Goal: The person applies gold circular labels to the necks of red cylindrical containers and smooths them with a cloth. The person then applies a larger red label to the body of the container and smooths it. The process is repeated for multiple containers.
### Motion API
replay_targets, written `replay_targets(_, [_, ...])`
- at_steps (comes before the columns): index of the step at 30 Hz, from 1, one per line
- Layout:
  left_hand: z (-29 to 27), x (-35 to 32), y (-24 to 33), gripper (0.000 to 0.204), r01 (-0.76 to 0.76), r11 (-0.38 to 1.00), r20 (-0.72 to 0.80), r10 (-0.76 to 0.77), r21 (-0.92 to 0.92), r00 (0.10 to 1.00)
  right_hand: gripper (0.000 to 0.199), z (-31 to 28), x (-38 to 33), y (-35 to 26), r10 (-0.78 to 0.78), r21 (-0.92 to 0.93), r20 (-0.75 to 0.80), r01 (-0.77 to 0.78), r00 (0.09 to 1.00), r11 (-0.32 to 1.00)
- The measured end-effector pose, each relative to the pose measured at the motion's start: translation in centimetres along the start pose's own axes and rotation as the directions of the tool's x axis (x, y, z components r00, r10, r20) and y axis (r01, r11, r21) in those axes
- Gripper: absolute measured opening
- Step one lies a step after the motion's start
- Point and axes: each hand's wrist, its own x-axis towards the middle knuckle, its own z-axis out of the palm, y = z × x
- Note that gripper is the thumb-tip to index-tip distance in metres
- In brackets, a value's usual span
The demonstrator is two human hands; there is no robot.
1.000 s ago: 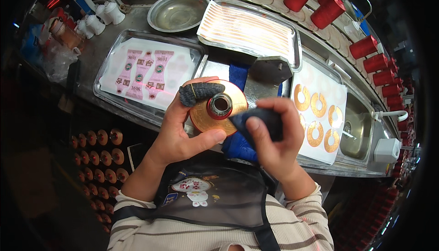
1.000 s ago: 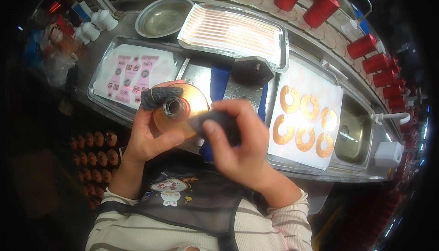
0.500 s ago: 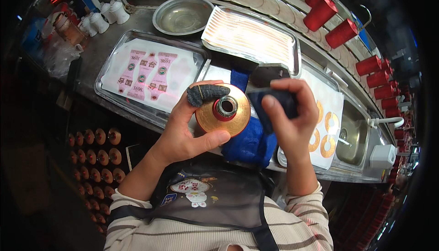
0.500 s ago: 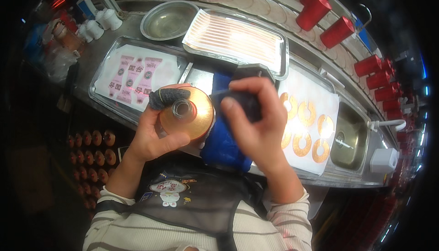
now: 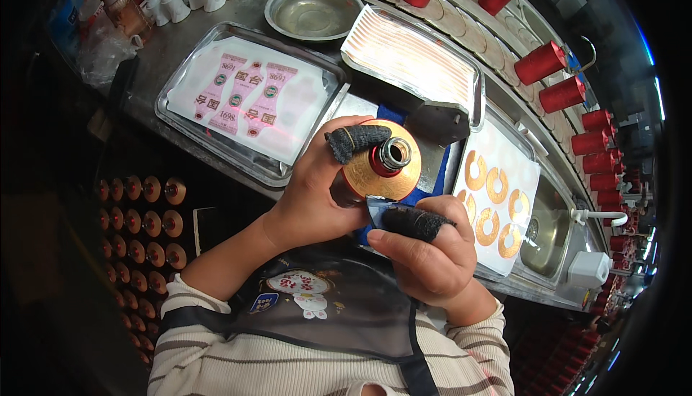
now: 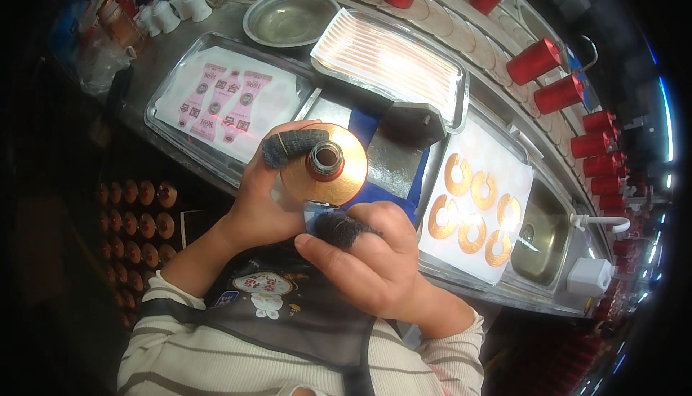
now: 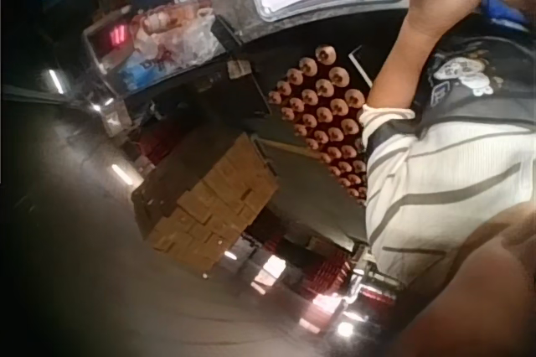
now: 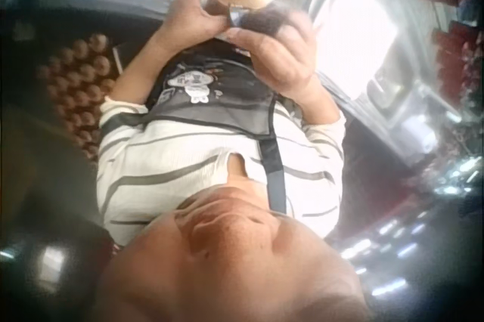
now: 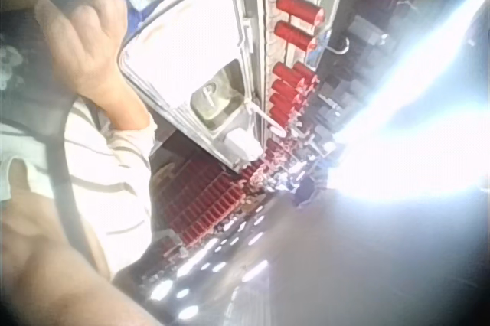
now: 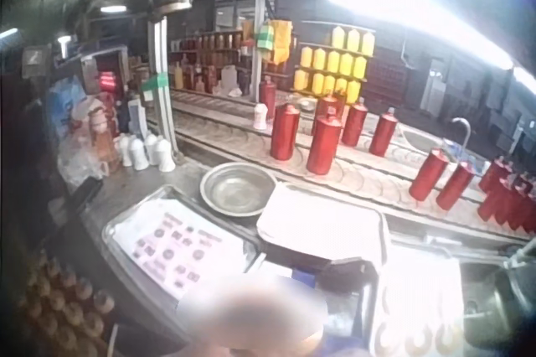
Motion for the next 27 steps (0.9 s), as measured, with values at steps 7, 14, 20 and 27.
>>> replay_targets(7, [0.0,0.2,0.4,0.077,-0.007,1.0,-0.031,0.007,-0.008,1.0,0.03,-0.8,2.4,2.8,0.004,0.069,-0.03,-0.002,1.0,0.998])
replay_targets(14, [1.9,-0.9,0.7,0.073,-0.057,0.979,-0.237,0.104,0.196,0.966,0.035,1.2,0.6,0.4,0.04,0.051,-0.099,-0.035,0.994,0.998])
replay_targets(20, [3.2,-1.8,0.8,0.076,0.106,0.989,-0.278,-0.075,0.099,0.958,0.035,1.0,1.0,0.3,-0.06,0.052,-0.02,0.061,0.998,0.997])
replay_targets(27, [3.5,-1.7,0.2,0.076,-0.023,0.971,-0.328,0.102,0.237,0.939,0.036,0.8,1.0,0.4,-0.038,0.114,-0.027,0.041,0.999,0.993])
